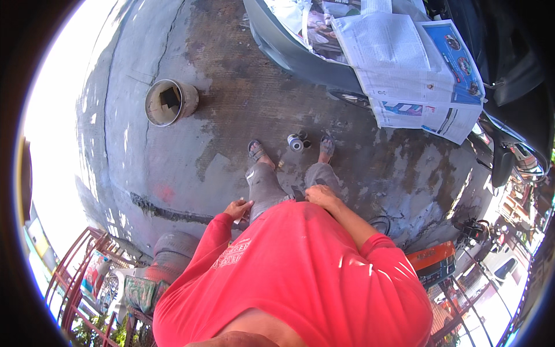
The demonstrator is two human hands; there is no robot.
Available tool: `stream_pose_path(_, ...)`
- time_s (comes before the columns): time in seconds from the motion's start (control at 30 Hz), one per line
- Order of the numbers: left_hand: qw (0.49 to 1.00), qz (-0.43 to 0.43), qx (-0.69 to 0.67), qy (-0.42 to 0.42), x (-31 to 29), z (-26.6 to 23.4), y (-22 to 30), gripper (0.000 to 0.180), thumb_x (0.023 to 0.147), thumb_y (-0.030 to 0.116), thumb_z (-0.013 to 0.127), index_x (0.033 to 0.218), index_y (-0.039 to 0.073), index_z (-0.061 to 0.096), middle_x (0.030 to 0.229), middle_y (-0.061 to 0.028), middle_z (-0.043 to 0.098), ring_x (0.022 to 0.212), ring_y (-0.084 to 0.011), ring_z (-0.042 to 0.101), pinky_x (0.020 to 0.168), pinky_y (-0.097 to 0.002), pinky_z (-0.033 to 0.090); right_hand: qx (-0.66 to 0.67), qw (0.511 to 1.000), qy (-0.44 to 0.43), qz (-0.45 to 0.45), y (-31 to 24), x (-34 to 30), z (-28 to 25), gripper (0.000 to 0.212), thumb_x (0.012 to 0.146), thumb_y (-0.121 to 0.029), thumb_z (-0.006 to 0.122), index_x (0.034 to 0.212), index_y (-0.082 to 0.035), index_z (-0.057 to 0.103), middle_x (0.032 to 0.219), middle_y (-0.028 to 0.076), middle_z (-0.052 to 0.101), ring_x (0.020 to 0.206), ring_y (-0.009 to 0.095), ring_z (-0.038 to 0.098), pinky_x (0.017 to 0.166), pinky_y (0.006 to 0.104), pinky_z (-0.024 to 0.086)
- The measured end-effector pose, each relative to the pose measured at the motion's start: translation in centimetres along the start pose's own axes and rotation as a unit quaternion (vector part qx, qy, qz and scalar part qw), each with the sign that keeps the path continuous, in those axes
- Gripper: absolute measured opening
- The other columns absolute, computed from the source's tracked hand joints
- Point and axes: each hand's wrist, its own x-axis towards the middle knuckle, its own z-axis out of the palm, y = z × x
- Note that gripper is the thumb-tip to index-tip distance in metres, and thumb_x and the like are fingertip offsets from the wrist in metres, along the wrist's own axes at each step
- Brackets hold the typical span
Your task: The person tapes sheets of newspaper onto the front bumper and hood of a silver car using masking tape. They smooth the paper and secure edges to cover the vehicle's front surfaces.
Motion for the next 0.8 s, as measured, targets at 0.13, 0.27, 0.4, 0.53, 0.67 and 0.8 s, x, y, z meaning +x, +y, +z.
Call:
stream_pose_path(0.13, 0.986, 0.084, 0.140, 0.029, 0.2, -2.4, 0.4, 0.057, 0.096, 0.057, 0.075, 0.111, 0.002, 0.078, 0.091, -0.0099, 0.077, 0.076, -0.0222, 0.075, 0.071, -0.0396, 0.061, 0.142, 0.988, 0.011, 0.062, -5.0, -3.4, -1.5, 0.039, 0.097, -0.039, 0.059, 0.108, -0.005, 0.076, 0.116, 0.024, 0.075, 0.116, 0.043, 0.070, 0.097, 0.0532, 0.054)
stream_pose_path(0.27, 0.953, 0.163, 0.236, 0.103, -1.8, -4.4, 1.1, 0.050, 0.095, 0.052, 0.076, 0.118, 0.008, 0.079, 0.097, -0.0142, 0.080, 0.090, -0.0249, 0.078, 0.085, -0.0419, 0.059, 0.207, 0.977, 0.025, 0.039, -6.3, -3.1, 1.2, 0.045, 0.097, -0.043, 0.056, 0.110, -0.004, 0.075, 0.115, 0.027, 0.074, 0.114, 0.045, 0.070, 0.097, 0.0534, 0.054)
stream_pose_path(0.4, 0.908, 0.184, 0.350, 0.141, -4.5, -6.8, 3.9, 0.048, 0.095, 0.055, 0.074, 0.115, 0.011, 0.080, 0.099, -0.0172, 0.080, 0.097, -0.0336, 0.077, 0.087, -0.0453, 0.058, 0.205, 0.978, 0.029, 0.018, -5.9, 0.5, 3.4, 0.047, 0.095, -0.043, 0.057, 0.112, -0.003, 0.077, 0.118, 0.026, 0.074, 0.116, 0.045, 0.070, 0.097, 0.0524, 0.055)
stream_pose_path(0.53, 0.917, 0.182, 0.293, 0.198, -8.1, -8.1, 6.2, 0.046, 0.094, 0.051, 0.077, 0.105, 0.007, 0.077, 0.088, -0.0160, 0.077, 0.087, -0.0320, 0.075, 0.082, -0.0445, 0.057, 0.202, 0.979, 0.031, -0.008, -6.6, 2.4, 3.0, 0.047, 0.095, -0.044, 0.057, 0.111, -0.004, 0.077, 0.118, 0.026, 0.075, 0.116, 0.045, 0.070, 0.097, 0.0518, 0.055)
stream_pose_path(0.67, 0.919, 0.200, 0.249, 0.231, -8.7, -11.3, 8.2, 0.050, 0.092, 0.053, 0.078, 0.104, 0.006, 0.078, 0.090, -0.0166, 0.077, 0.090, -0.0325, 0.075, 0.083, -0.0444, 0.057, 0.192, 0.980, 0.043, -0.015, -6.7, 5.8, 1.7, 0.049, 0.096, -0.046, 0.057, 0.113, -0.004, 0.077, 0.119, 0.026, 0.074, 0.117, 0.045, 0.070, 0.098, 0.0517, 0.055)
stream_pose_path(0.8, 0.922, 0.168, 0.272, 0.217, -6.8, -15.6, 10.6, 0.053, 0.091, 0.055, 0.077, 0.110, 0.005, 0.078, 0.100, -0.0192, 0.078, 0.098, -0.0366, 0.075, 0.088, -0.0461, 0.058, 0.174, 0.985, 0.006, 0.008, -10.1, 8.8, -3.7, 0.051, 0.096, -0.047, 0.058, 0.117, -0.004, 0.077, 0.123, 0.027, 0.073, 0.119, 0.044, 0.069, 0.099, 0.0514, 0.055)
